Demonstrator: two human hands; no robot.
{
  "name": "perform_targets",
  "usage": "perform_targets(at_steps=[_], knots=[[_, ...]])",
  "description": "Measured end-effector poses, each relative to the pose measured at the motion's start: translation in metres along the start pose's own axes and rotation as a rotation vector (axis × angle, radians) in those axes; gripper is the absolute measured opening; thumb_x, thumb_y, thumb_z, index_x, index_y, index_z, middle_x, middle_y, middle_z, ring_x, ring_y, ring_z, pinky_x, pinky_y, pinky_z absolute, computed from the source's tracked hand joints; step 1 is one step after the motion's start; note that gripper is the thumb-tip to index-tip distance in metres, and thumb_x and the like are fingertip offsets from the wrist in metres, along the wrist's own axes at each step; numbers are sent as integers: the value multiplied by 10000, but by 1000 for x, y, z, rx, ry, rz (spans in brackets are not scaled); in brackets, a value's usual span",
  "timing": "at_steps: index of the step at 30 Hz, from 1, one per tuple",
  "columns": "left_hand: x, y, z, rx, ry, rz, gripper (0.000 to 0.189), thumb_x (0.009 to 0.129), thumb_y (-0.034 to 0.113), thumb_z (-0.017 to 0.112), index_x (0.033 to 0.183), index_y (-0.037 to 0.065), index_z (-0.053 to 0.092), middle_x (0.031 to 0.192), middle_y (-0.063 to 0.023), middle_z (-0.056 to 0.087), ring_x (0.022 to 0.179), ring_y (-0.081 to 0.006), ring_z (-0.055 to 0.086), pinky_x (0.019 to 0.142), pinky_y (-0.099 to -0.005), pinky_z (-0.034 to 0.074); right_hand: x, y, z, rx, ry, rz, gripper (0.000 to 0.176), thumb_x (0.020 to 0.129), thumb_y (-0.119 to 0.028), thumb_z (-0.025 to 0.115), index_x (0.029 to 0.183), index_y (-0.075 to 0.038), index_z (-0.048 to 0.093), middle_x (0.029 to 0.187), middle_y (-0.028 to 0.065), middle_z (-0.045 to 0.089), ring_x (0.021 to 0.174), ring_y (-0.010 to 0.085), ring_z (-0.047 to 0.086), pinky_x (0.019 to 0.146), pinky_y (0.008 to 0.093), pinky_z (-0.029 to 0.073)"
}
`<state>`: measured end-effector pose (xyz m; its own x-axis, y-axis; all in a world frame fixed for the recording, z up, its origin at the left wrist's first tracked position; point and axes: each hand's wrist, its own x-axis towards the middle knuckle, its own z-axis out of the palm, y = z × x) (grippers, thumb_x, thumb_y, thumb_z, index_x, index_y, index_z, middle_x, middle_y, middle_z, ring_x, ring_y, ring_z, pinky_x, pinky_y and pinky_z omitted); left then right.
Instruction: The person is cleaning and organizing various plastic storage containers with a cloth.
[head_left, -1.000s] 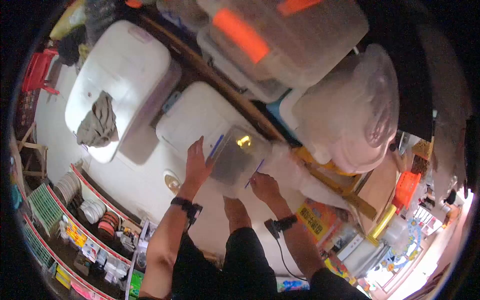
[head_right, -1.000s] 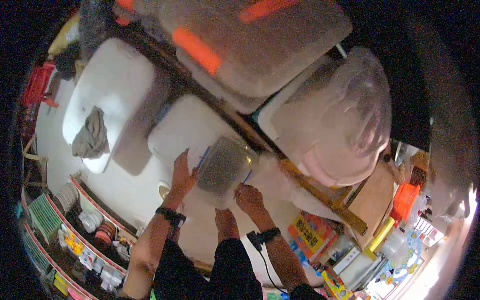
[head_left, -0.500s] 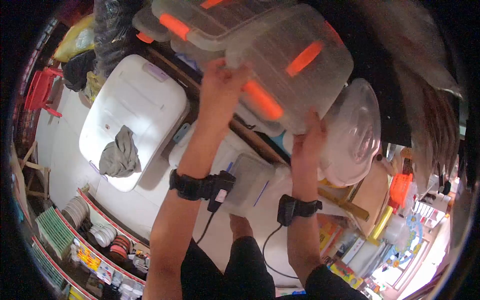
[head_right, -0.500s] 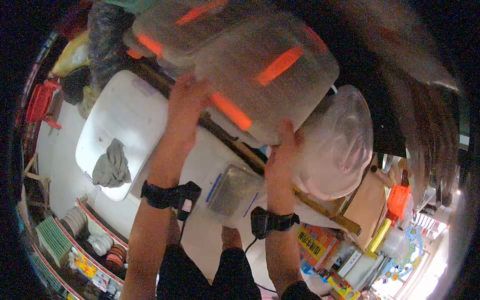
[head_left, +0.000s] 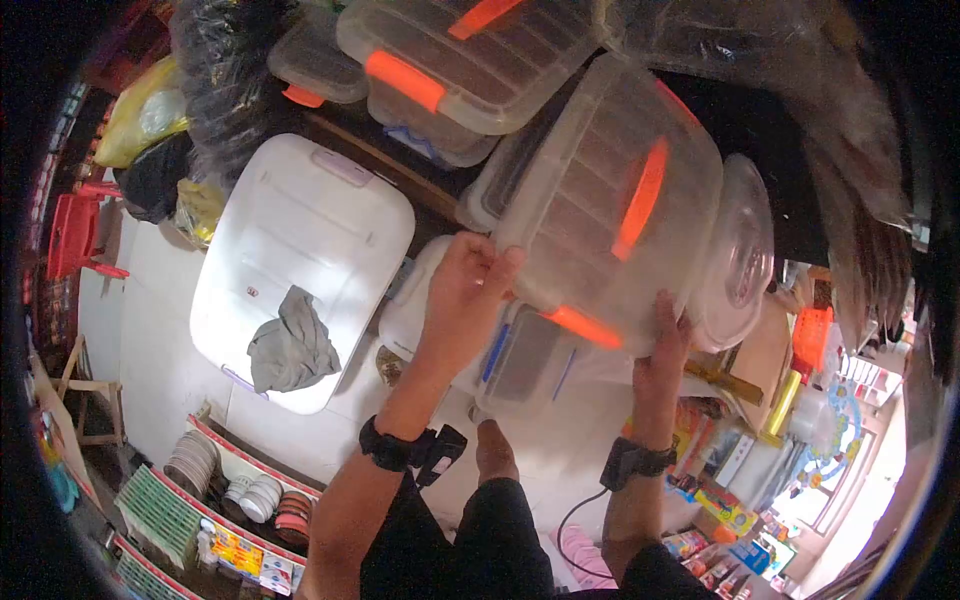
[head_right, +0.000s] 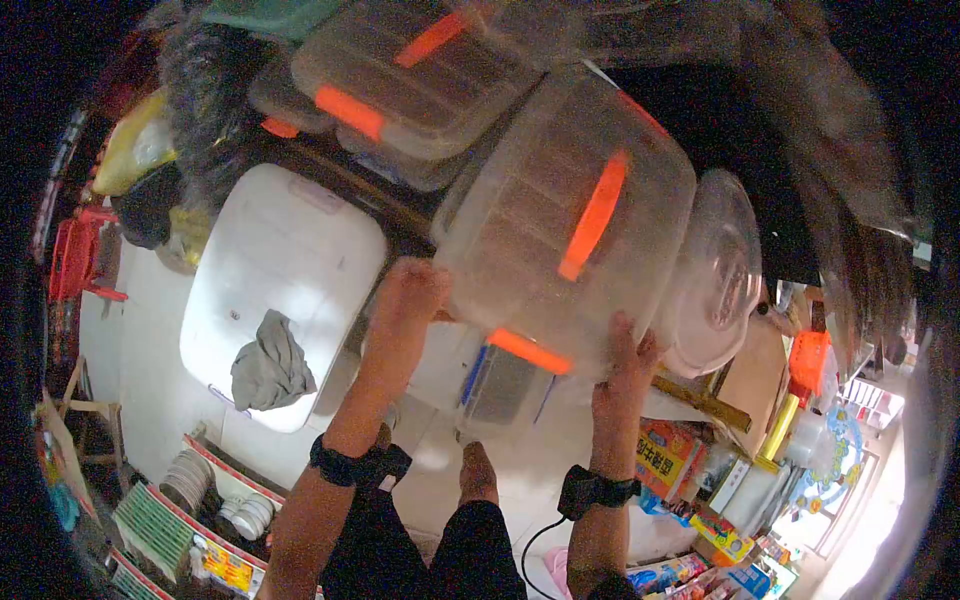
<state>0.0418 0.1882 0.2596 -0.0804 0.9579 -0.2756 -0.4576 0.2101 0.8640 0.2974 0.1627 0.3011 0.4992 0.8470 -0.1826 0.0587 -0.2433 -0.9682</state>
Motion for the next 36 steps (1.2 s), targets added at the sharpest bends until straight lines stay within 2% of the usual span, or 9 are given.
perform_targets(at_steps=[2, 8, 13, 17, 19, 20, 25, 31, 36], knots=[[7, -9, -5, 112, 95, 145, 350, 978, 368, 650, 953, 23, 602, 869, -16, 619, 714, -84, 534, 707, -246, 459, -9, 3, -8, -258, -27, -97, 362, 938, -115, 666, 1274, -19, 573, 1216, 83, 628, 1082, 216, 622, 923, 369, 521], [54, 30, -4, 201, -242, -93, 460, 1008, 443, 560, 891, 2, 620, 747, -55, 604, 707, -111, 529, 670, -293, 456, -65, -9, -16, 20, 86, 123, 391, 929, -151, 691, 1249, 32, 561, 1106, 76, 657, 939, 169, 640, 829, 323, 534], [-17, 23, -1, 395, -31, 182, 416, 1025, 374, 518, 885, -10, 596, 621, -135, 505, 626, -124, 475, 593, -351, 419, -121, 23, -69, -93, 90, 134, 535, 880, -273, 737, 1284, 11, 531, 1065, 84, 635, 911, 193, 619, 813, 344, 518], [-110, 27, -53, 525, 38, -120, 285, 1017, 258, 531, 914, 3, 608, 640, -104, 540, 629, -125, 479, 615, -344, 431, -165, 31, -85, -216, 51, 194, 577, 812, -321, 770, 1239, 12, 571, 1052, 79, 633, 922, 210, 618, 828, 354, 513], [-163, 0, -78, 403, 282, -162, 279, 1027, 239, 516, 908, 6, 610, 681, -42, 561, 658, -104, 491, 613, -317, 426, -168, 20, -90, -316, -301, 218, 596, 751, -328, 792, 1191, 26, 602, 1057, 77, 640, 947, 186, 614, 859, 335, 504], [-182, -4, -85, 327, 455, -117, 299, 1042, 252, 495, 910, 10, 611, 713, -7, 564, 676, -88, 495, 612, -295, 422, -174, 12, -76, -274, -353, 187, 551, 746, -268, 799, 1172, 29, 616, 1068, 75, 650, 976, 166, 608, 877, 325, 500], [-213, 61, -139, 375, 316, -341, 453, 1069, 438, 423, 917, 47, 595, 778, 57, 513, 751, -52, 450, 660, -247, 372, -161, 34, -14, -282, -746, 207, 448, 826, -158, 787, 1191, 35, 614, 1044, 61, 673, 954, 149, 615, 879, 315, 499], [-177, 64, -201, 283, 298, -280, 359, 1053, 386, 474, 894, 86, 592, 742, 83, 423, 704, -42, 389, 639, -221, 322, -121, 52, 68, -277, -723, 90, 376, 856, -177, 766, 1149, 24, 641, 1026, 54, 682, 948, 129, 608, 846, 299, 503], [-113, 75, -246, 110, 18, -296, 276, 952, 213, 598, 1161, 36, 570, 1034, -41, 651, 926, -102, 587, 831, -254, 469, -52, 35, 166, -480, -748, -34, 397, 962, -352, 634, 1083, 25, 669, 985, 78, 689, 899, 127, 587, 823, 325, 488]])
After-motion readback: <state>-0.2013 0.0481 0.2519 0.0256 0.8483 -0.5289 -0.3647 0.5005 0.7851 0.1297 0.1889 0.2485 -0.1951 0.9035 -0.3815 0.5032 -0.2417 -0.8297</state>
